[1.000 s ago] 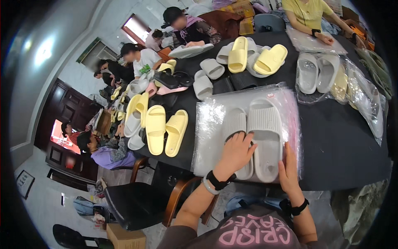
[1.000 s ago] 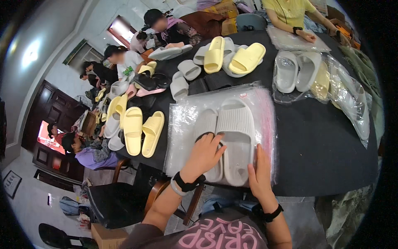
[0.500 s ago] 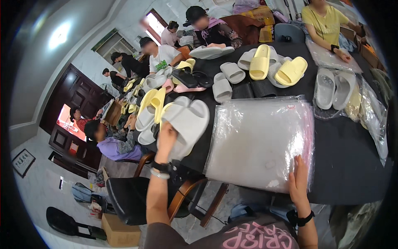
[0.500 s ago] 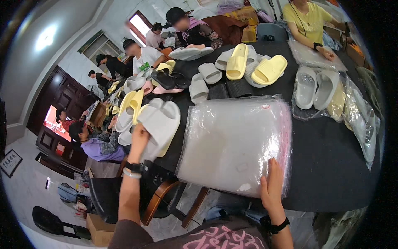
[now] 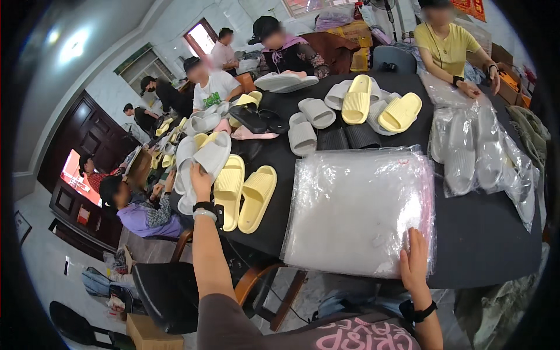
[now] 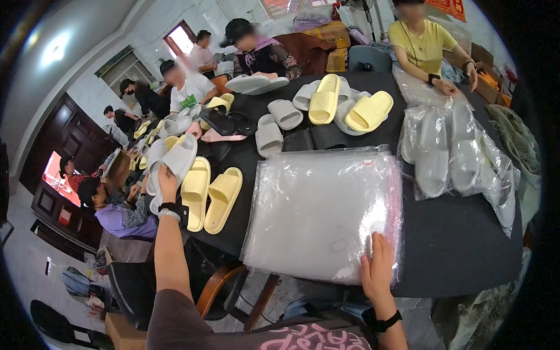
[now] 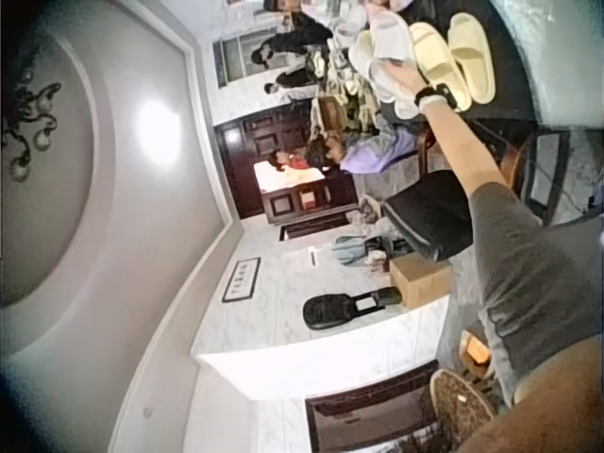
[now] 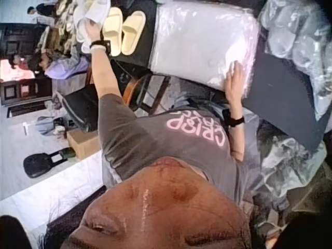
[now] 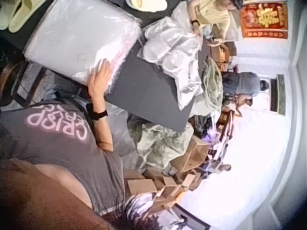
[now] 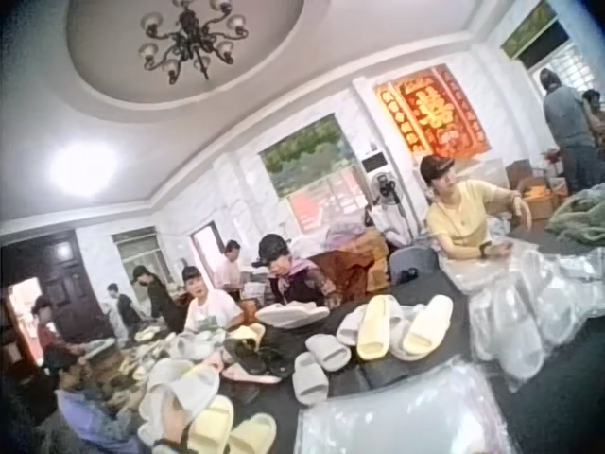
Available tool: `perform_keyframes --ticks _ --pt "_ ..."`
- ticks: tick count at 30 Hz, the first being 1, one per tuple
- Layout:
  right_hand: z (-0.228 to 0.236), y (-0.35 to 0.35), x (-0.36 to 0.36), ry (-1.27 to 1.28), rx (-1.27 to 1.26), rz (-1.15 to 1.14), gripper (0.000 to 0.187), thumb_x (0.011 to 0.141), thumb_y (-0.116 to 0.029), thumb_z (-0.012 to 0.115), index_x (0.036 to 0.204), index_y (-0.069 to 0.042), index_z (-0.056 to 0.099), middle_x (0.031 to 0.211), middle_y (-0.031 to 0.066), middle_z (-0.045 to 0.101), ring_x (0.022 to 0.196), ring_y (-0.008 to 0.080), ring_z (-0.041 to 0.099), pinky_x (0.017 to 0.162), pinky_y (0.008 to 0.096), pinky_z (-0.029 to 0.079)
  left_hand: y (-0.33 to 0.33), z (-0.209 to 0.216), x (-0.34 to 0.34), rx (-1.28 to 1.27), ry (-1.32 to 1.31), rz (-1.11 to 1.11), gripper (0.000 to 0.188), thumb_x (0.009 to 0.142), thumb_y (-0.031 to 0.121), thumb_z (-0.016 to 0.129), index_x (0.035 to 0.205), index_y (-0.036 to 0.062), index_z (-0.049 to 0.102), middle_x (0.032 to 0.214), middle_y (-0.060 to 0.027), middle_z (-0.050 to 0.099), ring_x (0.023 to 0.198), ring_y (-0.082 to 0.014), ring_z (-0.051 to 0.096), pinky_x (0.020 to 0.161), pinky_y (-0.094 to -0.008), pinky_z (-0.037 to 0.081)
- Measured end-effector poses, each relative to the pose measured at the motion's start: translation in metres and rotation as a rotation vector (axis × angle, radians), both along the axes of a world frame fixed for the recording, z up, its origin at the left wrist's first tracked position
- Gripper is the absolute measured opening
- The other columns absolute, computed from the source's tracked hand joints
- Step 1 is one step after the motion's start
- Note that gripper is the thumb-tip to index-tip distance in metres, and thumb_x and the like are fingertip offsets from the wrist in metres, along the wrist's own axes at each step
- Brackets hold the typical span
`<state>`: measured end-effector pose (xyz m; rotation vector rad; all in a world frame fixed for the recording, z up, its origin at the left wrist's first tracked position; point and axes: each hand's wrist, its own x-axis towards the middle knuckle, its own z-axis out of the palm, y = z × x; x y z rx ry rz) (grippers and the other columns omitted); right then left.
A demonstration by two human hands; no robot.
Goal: The person places pairs of slippers into clear plastic bags on a table. They handle multiple colors including white, black, and yellow, arranging each pair inside a bag and smoothing the packaging. Other people in the room perform similar packaging tasks.
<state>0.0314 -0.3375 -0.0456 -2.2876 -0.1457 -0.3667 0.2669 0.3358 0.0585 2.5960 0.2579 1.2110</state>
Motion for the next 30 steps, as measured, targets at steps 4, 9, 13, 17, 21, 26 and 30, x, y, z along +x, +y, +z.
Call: perform_keyframes --ticks 4,9,13,17,21,26,30 --pt "-0.004 -0.002 0.0 -0.005 -0.11 -0.026 0.06 0.093 -0.019 0.053 0.146 0.004 0.037 0.146 0.0258 0.041 0.137 0.0426 0.035 0.115 0.0494 0.025 -0.041 0.002 -0.024 -0.079 -0.088 -0.041 0.031 0.088 0.001 0.056 0.118 -0.0002 0.062 0.14 -0.0243 0.049 0.131 -0.0425 0.045 0.109 -0.0431 0.036" --pt "0.0 0.002 0.0 0.022 -0.063 0.02 0.059 0.094 -0.017 0.051 0.147 0.004 0.036 0.149 0.0246 0.037 0.14 0.0409 0.033 0.117 0.0471 0.023 -0.038 -0.006 -0.074 0.033 0.06 -0.063 0.041 0.093 0.015 0.062 0.131 -0.0014 0.055 0.141 -0.0228 0.05 0.134 -0.0379 0.045 0.113 -0.0437 0.032" --pt "0.005 0.0 -0.002 0.036 -0.052 0.024 0.06 0.095 -0.02 0.053 0.147 0.005 0.036 0.148 0.0254 0.038 0.14 0.0413 0.033 0.117 0.0483 0.024 -0.058 -0.008 -0.099 -0.018 0.069 -0.082 0.042 0.093 0.014 0.063 0.131 -0.0023 0.055 0.141 -0.0253 0.048 0.134 -0.0401 0.043 0.112 -0.0445 0.034" --pt "0.028 -0.012 -0.003 -0.007 0.029 0.063 0.061 0.091 -0.015 0.059 0.145 0.006 0.037 0.148 0.0259 0.038 0.138 0.0423 0.035 0.115 0.0475 0.027 -0.147 -0.01 -0.121 -0.015 0.141 -0.264 0.046 0.094 0.013 0.062 0.135 -0.0032 0.05 0.143 -0.0256 0.047 0.134 -0.0406 0.043 0.112 -0.0453 0.033" --pt "0.048 -0.005 -0.001 -0.011 -0.171 0.087 0.066 0.086 -0.016 0.068 0.144 -0.001 0.041 0.149 0.026 0.037 0.136 0.0446 0.036 0.113 0.0496 0.029 -0.27 -0.019 -0.175 -0.029 0.366 -0.516 0.055 0.094 0.018 0.063 0.141 -0.0032 0.044 0.149 -0.0251 0.041 0.138 -0.041 0.037 0.116 -0.0482 0.026" --pt "0.051 -0.03 -0.006 -0.024 -0.306 -0.038 0.068 0.087 -0.022 0.067 0.145 0.0 0.039 0.151 0.0267 0.034 0.139 0.0449 0.033 0.113 0.0516 0.027 -0.295 -0.072 -0.168 -0.345 0.692 -0.495 0.072 0.099 0.036 0.057 0.151 -0.0037 0.028 0.156 -0.0268 0.027 0.147 -0.0363 0.024 0.119 -0.0451 0.02" --pt "0.01 -0.057 0.005 0.083 0.064 -0.016 0.076 0.091 -0.027 0.065 0.151 0.002 0.029 0.155 0.0303 0.024 0.144 0.0455 0.025 0.116 0.0492 0.023 -0.296 -0.085 -0.156 -0.671 0.71 -0.589 0.079 0.098 0.035 0.059 0.151 -0.0088 0.019 0.158 -0.0255 0.024 0.148 -0.0319 0.023 0.119 -0.0376 0.02"
